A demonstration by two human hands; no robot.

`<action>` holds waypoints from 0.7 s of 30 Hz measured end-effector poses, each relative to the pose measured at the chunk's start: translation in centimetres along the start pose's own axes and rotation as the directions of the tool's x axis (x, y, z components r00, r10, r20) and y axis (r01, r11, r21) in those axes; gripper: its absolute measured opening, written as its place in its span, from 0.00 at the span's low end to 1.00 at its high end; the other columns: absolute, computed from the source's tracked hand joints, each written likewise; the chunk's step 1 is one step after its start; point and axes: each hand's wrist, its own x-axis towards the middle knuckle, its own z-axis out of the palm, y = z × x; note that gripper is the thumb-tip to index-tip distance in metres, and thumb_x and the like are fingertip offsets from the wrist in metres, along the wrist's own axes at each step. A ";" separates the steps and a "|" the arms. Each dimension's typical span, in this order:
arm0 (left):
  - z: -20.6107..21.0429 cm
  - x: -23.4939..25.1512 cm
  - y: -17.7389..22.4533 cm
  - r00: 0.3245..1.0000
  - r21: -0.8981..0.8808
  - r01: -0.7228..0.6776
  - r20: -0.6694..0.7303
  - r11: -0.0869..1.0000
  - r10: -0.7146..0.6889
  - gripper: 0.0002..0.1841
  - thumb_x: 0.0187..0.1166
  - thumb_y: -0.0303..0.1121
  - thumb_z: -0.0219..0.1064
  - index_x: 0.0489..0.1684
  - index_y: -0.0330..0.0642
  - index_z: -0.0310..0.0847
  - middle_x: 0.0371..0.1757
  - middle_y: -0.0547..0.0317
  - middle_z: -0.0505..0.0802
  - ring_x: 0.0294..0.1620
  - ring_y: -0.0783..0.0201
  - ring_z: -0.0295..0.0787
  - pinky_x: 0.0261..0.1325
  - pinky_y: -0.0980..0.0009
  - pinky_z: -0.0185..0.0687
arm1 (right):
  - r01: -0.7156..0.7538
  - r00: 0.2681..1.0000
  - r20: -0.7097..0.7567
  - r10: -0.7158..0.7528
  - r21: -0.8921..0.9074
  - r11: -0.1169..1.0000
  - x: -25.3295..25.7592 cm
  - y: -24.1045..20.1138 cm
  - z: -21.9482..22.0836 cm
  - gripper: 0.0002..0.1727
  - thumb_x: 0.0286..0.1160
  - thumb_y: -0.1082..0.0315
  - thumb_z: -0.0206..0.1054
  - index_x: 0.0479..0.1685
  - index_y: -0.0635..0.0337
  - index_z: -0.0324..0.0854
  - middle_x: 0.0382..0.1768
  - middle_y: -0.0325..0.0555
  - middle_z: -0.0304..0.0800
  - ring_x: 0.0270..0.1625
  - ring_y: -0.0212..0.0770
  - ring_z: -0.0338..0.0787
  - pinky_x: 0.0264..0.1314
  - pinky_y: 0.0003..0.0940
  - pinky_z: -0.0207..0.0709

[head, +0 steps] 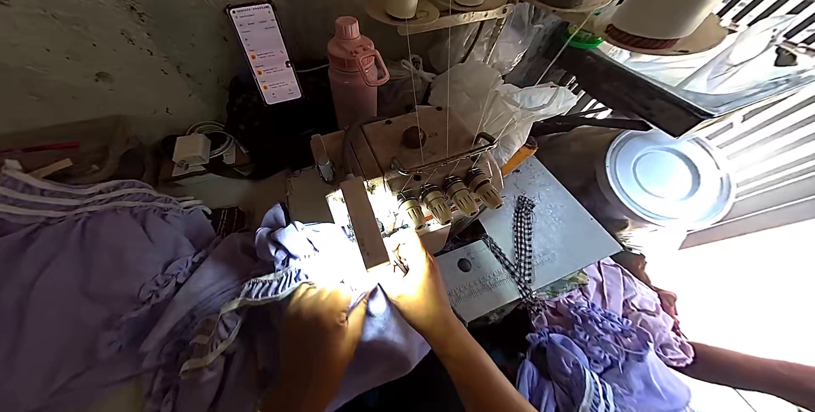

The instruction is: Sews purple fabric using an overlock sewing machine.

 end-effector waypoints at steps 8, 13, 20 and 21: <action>1.4 -0.9 1.2 0.995 0.132 -0.047 -0.081 0.990 0.058 0.24 0.78 0.42 0.58 0.06 0.43 0.74 0.11 0.56 0.79 0.18 0.54 0.79 0.32 0.59 0.71 | 0.105 0.994 -0.011 -0.111 -0.228 0.968 0.3 -0.2 -1.6 0.18 0.62 0.59 0.67 0.47 0.58 0.91 0.21 0.35 0.86 0.22 0.33 0.83 0.23 0.35 0.73; 1.3 -1.1 1.4 0.995 0.173 -0.052 -0.078 0.983 0.067 0.24 0.79 0.43 0.58 0.07 0.43 0.77 0.14 0.56 0.82 0.23 0.53 0.83 0.35 0.58 0.72 | 0.164 0.986 0.049 -0.158 -0.389 0.906 1.0 -1.2 -2.3 0.13 0.57 0.58 0.71 0.36 0.54 0.93 0.24 0.40 0.92 0.25 0.41 0.90 0.20 0.44 0.74; 1.1 -0.6 1.4 0.997 0.164 -0.034 -0.067 0.986 0.046 0.24 0.78 0.44 0.58 0.07 0.44 0.77 0.14 0.56 0.83 0.23 0.53 0.82 0.36 0.58 0.72 | 0.150 0.982 -0.036 -0.187 -0.461 0.875 1.1 -1.3 -1.5 0.10 0.54 0.58 0.71 0.24 0.55 0.88 0.17 0.40 0.84 0.19 0.41 0.85 0.15 0.40 0.66; 1.2 -0.7 1.6 0.997 0.172 -0.034 -0.065 0.985 0.046 0.24 0.79 0.44 0.59 0.08 0.44 0.79 0.15 0.56 0.84 0.24 0.53 0.83 0.36 0.58 0.72 | 0.141 0.980 -0.057 -0.192 -0.481 0.865 1.0 -1.4 -1.3 0.10 0.53 0.58 0.72 0.23 0.55 0.88 0.16 0.40 0.84 0.18 0.41 0.85 0.15 0.40 0.66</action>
